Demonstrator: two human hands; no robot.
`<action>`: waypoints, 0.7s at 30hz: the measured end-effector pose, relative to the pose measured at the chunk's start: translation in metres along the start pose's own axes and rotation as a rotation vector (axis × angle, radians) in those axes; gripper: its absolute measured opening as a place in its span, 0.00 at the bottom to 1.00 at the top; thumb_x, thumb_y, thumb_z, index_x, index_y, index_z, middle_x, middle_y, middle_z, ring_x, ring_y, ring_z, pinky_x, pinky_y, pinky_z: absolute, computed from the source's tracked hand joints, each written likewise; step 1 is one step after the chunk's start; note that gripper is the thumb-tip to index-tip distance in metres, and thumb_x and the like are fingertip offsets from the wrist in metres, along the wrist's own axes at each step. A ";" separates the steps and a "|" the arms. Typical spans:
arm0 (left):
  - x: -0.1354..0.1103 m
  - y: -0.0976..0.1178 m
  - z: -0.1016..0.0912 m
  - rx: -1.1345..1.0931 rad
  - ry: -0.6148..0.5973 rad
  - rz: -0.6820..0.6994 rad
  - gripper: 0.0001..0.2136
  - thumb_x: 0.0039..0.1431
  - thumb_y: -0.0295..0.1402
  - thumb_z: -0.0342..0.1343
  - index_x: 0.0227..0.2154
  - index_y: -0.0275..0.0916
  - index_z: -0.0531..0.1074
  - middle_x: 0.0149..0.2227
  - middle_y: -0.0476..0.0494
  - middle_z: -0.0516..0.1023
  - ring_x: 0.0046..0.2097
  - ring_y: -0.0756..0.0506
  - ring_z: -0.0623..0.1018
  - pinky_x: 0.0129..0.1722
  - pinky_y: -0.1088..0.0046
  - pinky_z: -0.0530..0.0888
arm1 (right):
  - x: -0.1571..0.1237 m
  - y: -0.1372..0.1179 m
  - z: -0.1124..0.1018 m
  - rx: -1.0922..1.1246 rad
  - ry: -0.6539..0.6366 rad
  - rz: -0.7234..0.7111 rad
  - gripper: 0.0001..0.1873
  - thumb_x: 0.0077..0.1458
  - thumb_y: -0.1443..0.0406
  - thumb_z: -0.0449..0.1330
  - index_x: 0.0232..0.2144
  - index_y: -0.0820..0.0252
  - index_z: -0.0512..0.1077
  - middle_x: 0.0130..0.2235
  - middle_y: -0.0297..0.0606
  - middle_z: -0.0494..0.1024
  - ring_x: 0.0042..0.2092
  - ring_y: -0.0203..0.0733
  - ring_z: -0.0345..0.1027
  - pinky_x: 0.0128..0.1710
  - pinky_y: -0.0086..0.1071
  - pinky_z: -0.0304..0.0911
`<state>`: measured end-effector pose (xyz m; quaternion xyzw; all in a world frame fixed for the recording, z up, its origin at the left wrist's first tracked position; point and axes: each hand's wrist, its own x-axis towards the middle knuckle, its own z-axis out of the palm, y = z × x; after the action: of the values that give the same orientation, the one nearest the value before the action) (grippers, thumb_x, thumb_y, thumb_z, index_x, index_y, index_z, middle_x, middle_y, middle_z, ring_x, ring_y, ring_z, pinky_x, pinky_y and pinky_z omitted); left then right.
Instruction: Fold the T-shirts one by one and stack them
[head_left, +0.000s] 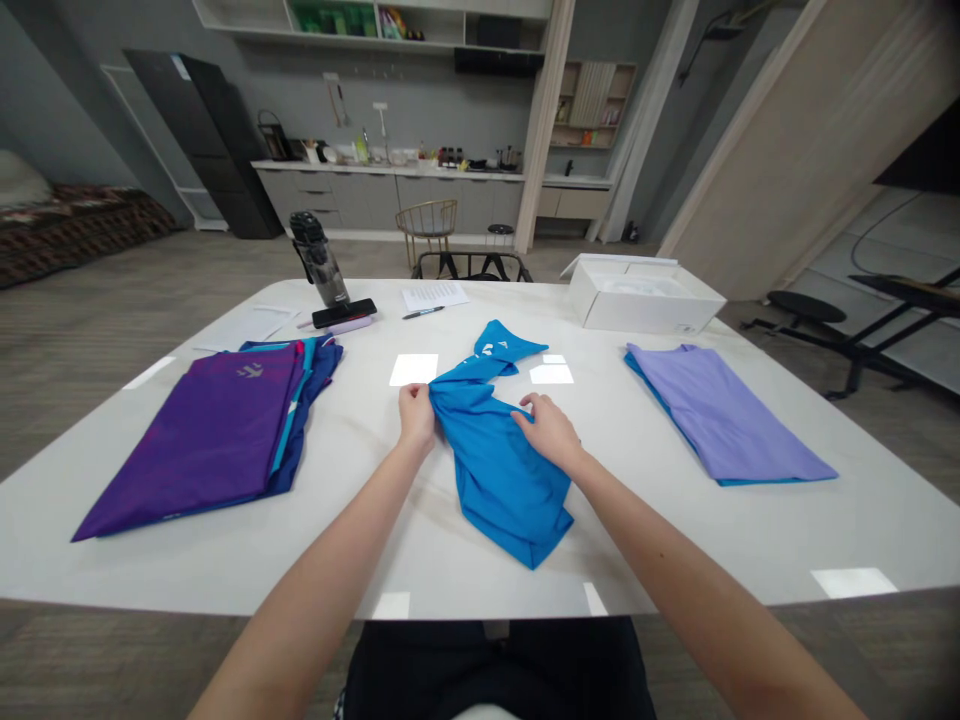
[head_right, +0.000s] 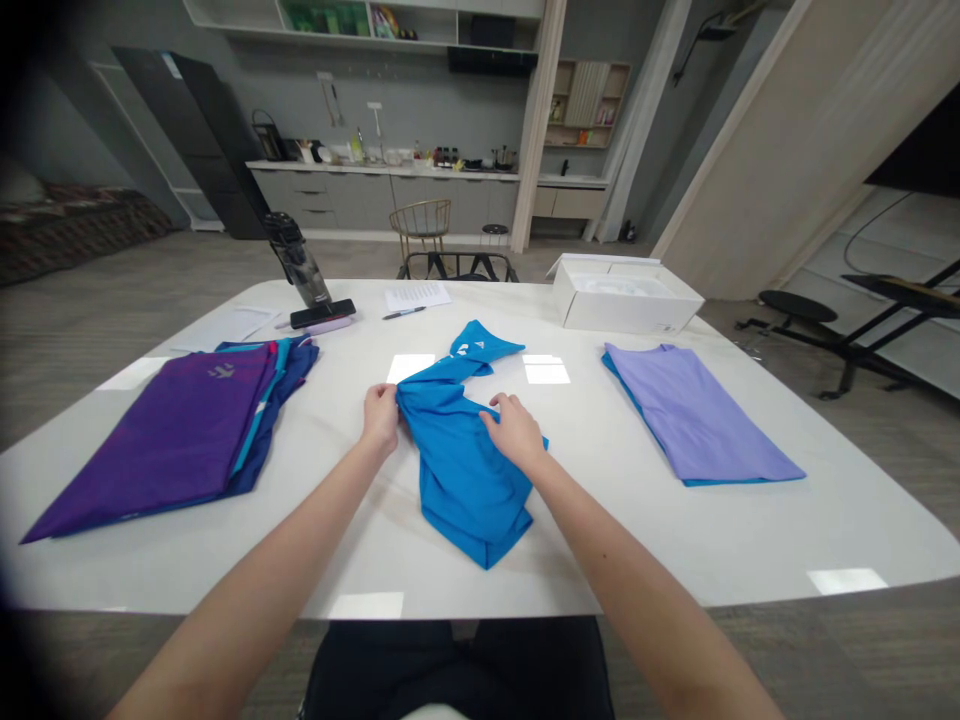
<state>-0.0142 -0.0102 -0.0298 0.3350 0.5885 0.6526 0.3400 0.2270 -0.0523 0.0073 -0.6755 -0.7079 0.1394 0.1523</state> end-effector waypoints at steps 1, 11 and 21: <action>0.001 0.005 -0.002 0.162 0.004 0.145 0.05 0.59 0.30 0.55 0.39 0.41 0.69 0.41 0.43 0.75 0.44 0.42 0.76 0.49 0.61 0.73 | 0.004 -0.001 0.003 0.004 -0.006 -0.013 0.19 0.69 0.55 0.55 0.55 0.58 0.70 0.53 0.45 0.75 0.48 0.45 0.73 0.45 0.32 0.62; 0.002 0.029 0.079 1.199 -0.789 0.936 0.15 0.64 0.24 0.50 0.50 0.39 0.74 0.54 0.34 0.76 0.56 0.36 0.74 0.58 0.56 0.68 | -0.007 -0.020 0.013 -0.060 -0.227 -0.287 0.11 0.67 0.61 0.55 0.47 0.53 0.76 0.36 0.35 0.81 0.40 0.42 0.75 0.39 0.30 0.59; 0.041 0.002 0.099 0.573 -0.519 0.347 0.05 0.63 0.26 0.55 0.37 0.42 0.74 0.39 0.42 0.79 0.43 0.40 0.78 0.48 0.62 0.73 | 0.062 0.018 0.010 0.098 -0.024 -0.003 0.19 0.67 0.59 0.56 0.55 0.60 0.74 0.42 0.40 0.82 0.47 0.44 0.75 0.48 0.31 0.62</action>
<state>0.0462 0.0775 -0.0181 0.6632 0.5758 0.4044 0.2551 0.2371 0.0102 -0.0079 -0.6645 -0.7030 0.1817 0.1770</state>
